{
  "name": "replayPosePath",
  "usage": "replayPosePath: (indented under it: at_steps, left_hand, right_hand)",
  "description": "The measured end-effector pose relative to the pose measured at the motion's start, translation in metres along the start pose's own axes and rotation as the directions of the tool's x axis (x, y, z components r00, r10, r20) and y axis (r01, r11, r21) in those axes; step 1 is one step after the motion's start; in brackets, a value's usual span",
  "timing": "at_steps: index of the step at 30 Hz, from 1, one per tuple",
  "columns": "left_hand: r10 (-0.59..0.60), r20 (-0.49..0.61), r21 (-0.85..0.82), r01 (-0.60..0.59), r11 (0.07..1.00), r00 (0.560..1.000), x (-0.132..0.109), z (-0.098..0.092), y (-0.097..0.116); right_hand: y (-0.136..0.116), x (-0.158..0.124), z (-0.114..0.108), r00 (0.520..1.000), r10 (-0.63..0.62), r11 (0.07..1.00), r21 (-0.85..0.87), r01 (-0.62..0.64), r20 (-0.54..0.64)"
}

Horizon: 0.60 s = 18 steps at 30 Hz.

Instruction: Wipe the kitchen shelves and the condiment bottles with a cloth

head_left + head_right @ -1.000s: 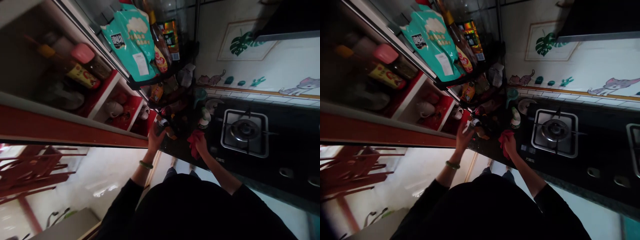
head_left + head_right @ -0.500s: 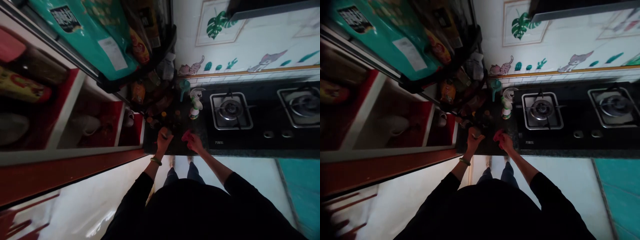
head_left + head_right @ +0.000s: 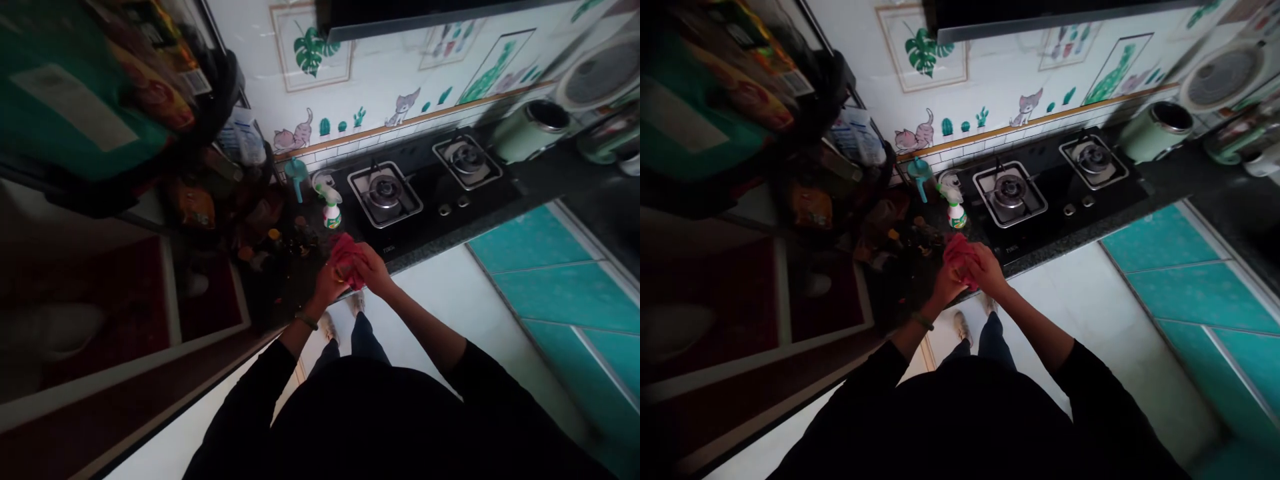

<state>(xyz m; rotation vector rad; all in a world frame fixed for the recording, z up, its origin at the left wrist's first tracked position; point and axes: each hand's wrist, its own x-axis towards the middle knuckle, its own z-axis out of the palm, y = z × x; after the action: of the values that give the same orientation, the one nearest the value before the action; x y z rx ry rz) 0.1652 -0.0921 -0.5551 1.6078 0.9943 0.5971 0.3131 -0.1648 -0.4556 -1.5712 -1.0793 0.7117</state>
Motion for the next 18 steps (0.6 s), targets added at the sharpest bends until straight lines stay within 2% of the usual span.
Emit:
replayPosePath:
  at_steps: [3,6,9,11,14,18]
  left_hand:
    - [0.025,0.068,0.067,-0.029,0.997,0.997,0.005,0.002,0.011]
    - [0.067,0.111,0.079,-0.075,0.994,0.992,0.009,0.003,0.019]
    - [0.102,0.112,0.066,-0.110,0.992,0.988,0.011,0.001,0.022]
    - [0.126,0.100,0.049,-0.131,0.990,0.987,0.014,-0.001,0.021]
    - [0.131,0.073,0.018,-0.132,0.991,0.989,0.020,-0.003,0.015]
    - [0.073,0.015,-0.020,-0.073,0.997,0.997,0.034,0.001,0.000]
  right_hand:
    - [-0.002,0.001,-0.003,0.998,-0.018,0.999,-0.037,0.016,-0.067]
    - [0.000,0.009,-0.010,0.992,0.023,1.000,0.002,-0.023,-0.123]
    - [0.012,0.025,-0.020,0.972,0.150,0.978,0.173,-0.119,-0.183]
    - [0.023,0.033,-0.028,0.935,0.293,0.920,0.325,-0.218,-0.202]
    - [0.035,0.035,-0.042,0.866,0.479,0.792,0.495,-0.356,-0.144]
    - [0.027,0.023,-0.058,0.827,0.559,0.640,0.606,-0.473,0.057]
